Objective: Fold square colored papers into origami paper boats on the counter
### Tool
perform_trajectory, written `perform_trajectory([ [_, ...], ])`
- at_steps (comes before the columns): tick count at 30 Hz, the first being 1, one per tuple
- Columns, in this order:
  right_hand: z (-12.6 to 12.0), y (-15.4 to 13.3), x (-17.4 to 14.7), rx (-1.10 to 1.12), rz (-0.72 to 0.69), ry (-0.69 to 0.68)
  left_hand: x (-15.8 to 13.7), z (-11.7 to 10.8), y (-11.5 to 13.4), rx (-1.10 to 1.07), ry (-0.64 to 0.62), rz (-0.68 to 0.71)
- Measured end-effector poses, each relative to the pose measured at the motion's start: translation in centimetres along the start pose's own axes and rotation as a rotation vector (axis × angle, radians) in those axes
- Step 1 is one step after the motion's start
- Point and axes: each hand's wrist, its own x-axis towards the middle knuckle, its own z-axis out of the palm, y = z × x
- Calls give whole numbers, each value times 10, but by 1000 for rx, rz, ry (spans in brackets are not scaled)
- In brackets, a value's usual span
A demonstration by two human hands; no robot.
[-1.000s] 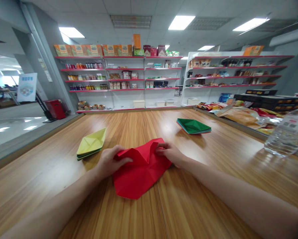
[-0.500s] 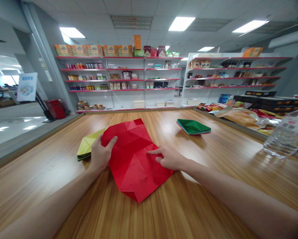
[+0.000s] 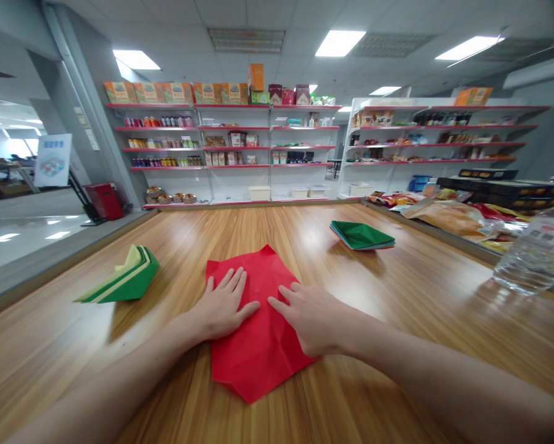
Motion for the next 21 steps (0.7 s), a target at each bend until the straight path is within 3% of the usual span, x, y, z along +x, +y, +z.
perform_trajectory([
  [4, -9, 3, -1, 139, -24, 28, -5, -5, 2, 13, -128, 132],
  [7, 3, 15, 4, 256, -64, 48, -7, -11, -2, 12, -176, 210],
  [11, 24, 28, 13, 366, 5, -10, -7, -12, -8, 11, -183, 284],
  [18, 28, 25, 16, 281, 171, 71, -9, -13, -8, -11, -196, 344],
  [21, 25, 20, 13, 251, 100, 145, -13, -17, 2, -80, -200, 432],
])
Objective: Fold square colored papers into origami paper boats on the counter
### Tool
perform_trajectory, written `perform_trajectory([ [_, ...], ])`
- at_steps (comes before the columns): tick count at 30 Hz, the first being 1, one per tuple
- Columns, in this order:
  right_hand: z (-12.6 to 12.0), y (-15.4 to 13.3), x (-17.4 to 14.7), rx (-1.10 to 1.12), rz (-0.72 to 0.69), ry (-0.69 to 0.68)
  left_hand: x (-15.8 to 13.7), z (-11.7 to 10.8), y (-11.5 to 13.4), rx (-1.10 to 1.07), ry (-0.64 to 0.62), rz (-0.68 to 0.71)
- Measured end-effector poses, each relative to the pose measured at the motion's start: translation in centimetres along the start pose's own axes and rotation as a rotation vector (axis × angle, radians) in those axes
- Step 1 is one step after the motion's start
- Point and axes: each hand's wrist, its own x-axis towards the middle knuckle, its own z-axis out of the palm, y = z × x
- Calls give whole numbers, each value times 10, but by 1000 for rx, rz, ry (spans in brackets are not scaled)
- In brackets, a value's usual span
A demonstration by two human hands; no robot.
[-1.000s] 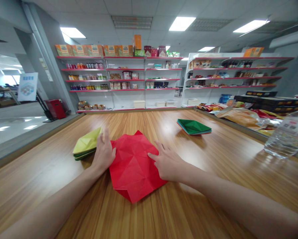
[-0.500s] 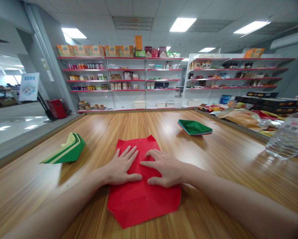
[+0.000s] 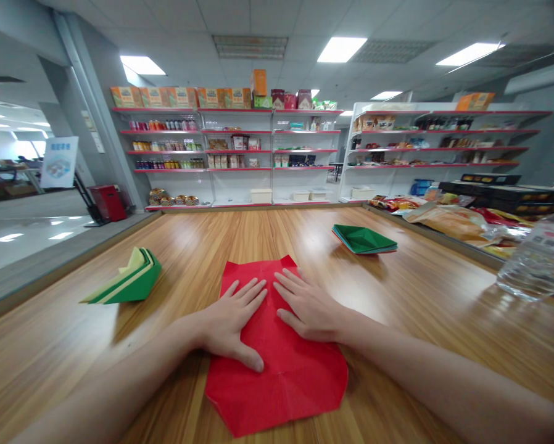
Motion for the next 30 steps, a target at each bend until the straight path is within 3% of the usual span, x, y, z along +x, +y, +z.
perform_trajectory([
  [3, 1, -3, -1, 90, -62, -40, 4, -1, 15, -50, 17, 107],
  [5, 2, -3, -1, 134, -47, -82, 7, 0, 19, -61, 71, 96],
  [9, 4, 1, 2, 138, -35, -102, 14, 6, 5, -16, 218, -168],
  [11, 3, 7, 4, 129, -19, -107, 14, 8, -11, 34, 215, -306],
  [15, 1, 29, 9, 90, 154, -103, 11, 8, -35, 77, 159, -404],
  [19, 0, 50, 12, 55, 328, -92, 7, 4, -39, 71, 155, -437],
  [22, 3, 54, 10, 37, 350, -68, 2, 0, -32, 68, 188, -393],
  [24, 7, 53, 10, 22, 369, -51, -1, -4, -24, 54, 184, -268],
  [27, 13, 53, 10, -25, 452, -7, -3, -8, -10, -13, 55, -99],
  [30, 18, 56, 12, -83, 616, 89, -1, -10, 1, -40, -47, -118],
])
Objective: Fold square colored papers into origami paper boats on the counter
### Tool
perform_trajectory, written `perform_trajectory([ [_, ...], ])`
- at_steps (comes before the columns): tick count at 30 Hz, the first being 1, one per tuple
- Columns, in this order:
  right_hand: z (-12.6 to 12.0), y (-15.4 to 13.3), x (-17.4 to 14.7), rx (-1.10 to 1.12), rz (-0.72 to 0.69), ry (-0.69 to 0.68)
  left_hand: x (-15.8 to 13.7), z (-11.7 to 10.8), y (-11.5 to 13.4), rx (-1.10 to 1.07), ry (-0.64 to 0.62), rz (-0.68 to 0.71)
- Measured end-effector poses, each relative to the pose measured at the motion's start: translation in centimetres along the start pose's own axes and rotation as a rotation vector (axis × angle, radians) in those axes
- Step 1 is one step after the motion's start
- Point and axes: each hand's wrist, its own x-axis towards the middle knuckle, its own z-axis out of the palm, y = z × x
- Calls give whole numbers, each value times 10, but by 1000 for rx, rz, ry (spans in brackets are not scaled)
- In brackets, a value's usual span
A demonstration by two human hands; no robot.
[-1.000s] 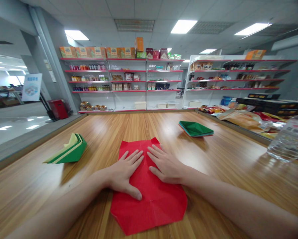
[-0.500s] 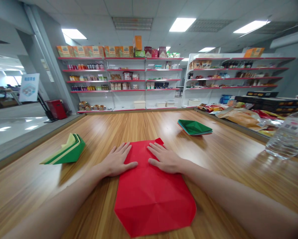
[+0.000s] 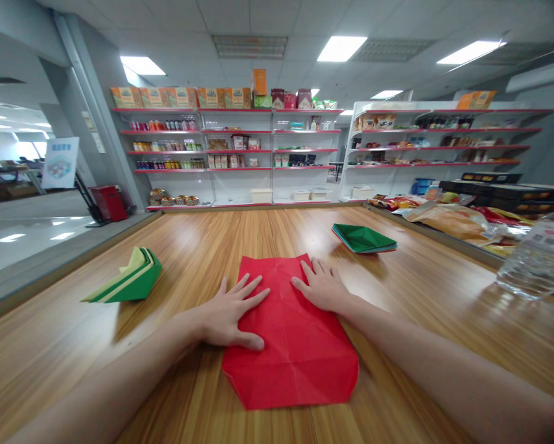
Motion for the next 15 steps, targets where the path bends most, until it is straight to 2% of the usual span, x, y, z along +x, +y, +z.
perform_trajectory([
  [2, 2, 2, 2, 19, 92, 58, 2, -2, 3, 0, -26, -41],
  [5, 1, 6, 4, 117, 100, 97, 3, -7, -3, 2, -28, -134],
  [9, -2, 9, 3, 186, 78, 127, 0, -9, -32, 58, 99, -303],
  [12, -4, 10, 3, 226, 63, 140, -3, -9, -53, 29, 195, -241],
  [15, -4, 12, 5, 273, 22, 154, -4, -10, -55, 19, 254, -93],
])
